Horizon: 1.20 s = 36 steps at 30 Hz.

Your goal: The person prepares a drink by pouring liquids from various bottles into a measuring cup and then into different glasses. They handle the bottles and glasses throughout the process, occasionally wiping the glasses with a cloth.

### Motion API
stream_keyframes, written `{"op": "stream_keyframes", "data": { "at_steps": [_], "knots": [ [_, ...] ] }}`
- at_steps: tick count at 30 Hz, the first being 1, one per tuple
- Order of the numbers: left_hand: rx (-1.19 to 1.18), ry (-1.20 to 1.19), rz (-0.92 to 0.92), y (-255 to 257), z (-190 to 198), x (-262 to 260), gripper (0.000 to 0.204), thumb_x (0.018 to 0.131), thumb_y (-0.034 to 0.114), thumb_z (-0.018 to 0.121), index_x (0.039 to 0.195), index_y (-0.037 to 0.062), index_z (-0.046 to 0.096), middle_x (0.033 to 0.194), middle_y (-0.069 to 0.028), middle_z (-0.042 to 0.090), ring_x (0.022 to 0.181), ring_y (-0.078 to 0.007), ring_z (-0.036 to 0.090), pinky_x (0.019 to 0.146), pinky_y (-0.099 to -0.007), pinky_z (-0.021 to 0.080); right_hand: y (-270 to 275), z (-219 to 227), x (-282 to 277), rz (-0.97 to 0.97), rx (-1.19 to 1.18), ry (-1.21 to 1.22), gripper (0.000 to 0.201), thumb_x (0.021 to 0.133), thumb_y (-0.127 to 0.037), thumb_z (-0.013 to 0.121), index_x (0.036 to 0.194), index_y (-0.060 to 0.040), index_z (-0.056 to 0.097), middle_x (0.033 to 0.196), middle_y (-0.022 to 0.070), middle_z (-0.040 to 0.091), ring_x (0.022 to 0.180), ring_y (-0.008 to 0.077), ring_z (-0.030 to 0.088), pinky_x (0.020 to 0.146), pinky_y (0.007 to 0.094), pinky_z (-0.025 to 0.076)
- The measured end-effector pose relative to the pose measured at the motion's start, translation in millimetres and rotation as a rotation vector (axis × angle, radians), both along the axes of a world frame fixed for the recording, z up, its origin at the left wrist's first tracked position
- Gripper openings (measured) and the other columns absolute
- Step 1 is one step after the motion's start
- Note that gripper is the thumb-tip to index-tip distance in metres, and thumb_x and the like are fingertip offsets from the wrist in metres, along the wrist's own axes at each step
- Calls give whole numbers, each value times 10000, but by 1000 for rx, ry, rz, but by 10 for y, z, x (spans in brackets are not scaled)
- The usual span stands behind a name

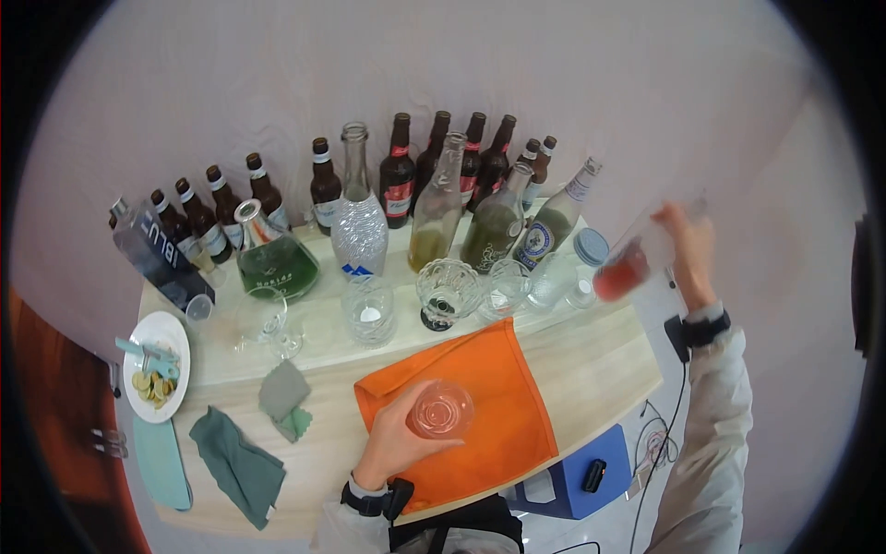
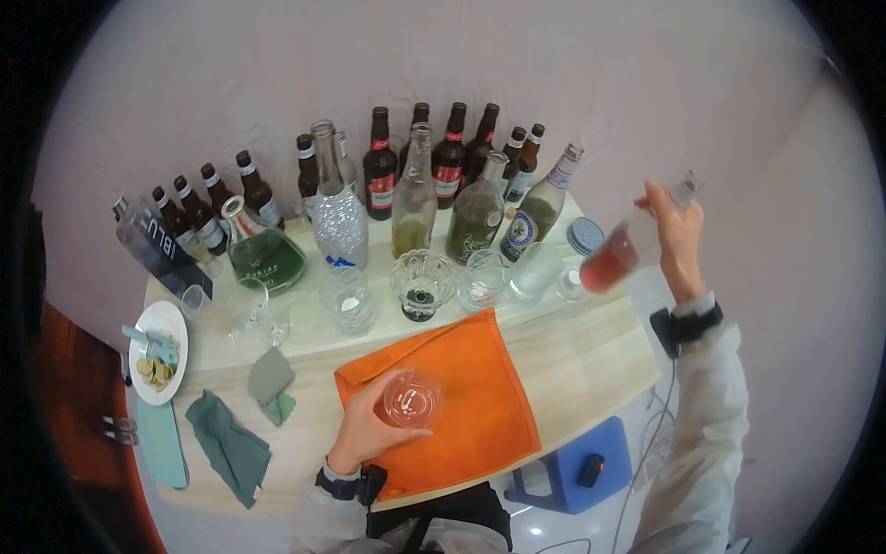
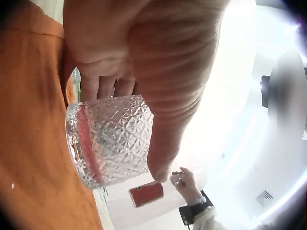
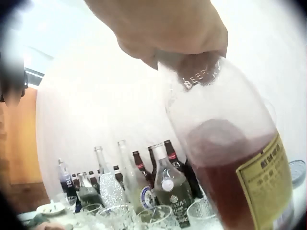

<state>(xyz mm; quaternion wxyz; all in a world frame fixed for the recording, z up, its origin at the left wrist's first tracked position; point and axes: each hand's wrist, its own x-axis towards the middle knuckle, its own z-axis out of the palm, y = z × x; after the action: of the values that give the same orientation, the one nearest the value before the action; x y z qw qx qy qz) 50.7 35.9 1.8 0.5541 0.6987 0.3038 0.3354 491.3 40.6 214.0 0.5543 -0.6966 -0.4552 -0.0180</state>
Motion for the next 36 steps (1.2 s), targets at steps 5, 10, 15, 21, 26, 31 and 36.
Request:
{"op": "stream_keyframes", "data": {
  "at_steps": [5,10,15,21,26,31,36],
  "knots": [
    [4,47,15,0,48,10,907,634,201,1016,1401,-10,580,1293,-141,696,1196,-229,677,1023,-356,540,661,-274,514,-99,65,-40,356,938,-350,767,899,4,781,881,52,771,835,131,673,819,313,513],
    [-11,69,4,-5,75,30,882,652,199,1004,1403,2,586,1328,-150,680,1211,-256,676,1034,-372,543,1135,-684,757,-128,20,64,358,936,-353,753,945,3,794,910,63,784,893,143,693,831,318,516],
    [-8,81,-22,23,92,45,859,664,192,993,1401,9,593,1372,-156,661,1235,-286,668,1045,-391,546,1333,-939,864,-142,-72,73,372,914,-360,741,959,6,791,913,80,786,891,159,699,812,333,522],
    [0,92,-21,38,66,83,859,660,192,994,1396,-1,595,1378,-159,660,1229,-299,671,1040,-401,548,1428,-976,1063,-44,-143,105,444,922,-435,731,912,5,792,939,97,780,926,191,695,863,363,511],
    [26,132,9,17,61,79,880,644,208,1011,1395,9,596,1331,-152,688,1200,-249,686,1035,-375,540,1390,-1078,1076,15,-210,75,570,944,-550,713,946,17,776,934,93,754,979,213,678,931,356,485],
    [20,77,60,-13,19,59,917,647,194,1007,1423,27,548,1362,-135,665,1237,-252,666,1050,-379,531,881,-1285,900,-104,-115,66,651,1027,-455,664,1398,65,537,1366,194,637,1258,240,613,1059,337,462],
    [-80,25,68,-48,37,66,864,682,222,980,1413,48,553,1382,-143,642,1276,-307,628,1065,-399,514,-444,-1559,-123,88,-139,44,550,1009,-105,676,1482,41,436,1460,176,554,1390,267,518,1172,389,406]
  ]
}}
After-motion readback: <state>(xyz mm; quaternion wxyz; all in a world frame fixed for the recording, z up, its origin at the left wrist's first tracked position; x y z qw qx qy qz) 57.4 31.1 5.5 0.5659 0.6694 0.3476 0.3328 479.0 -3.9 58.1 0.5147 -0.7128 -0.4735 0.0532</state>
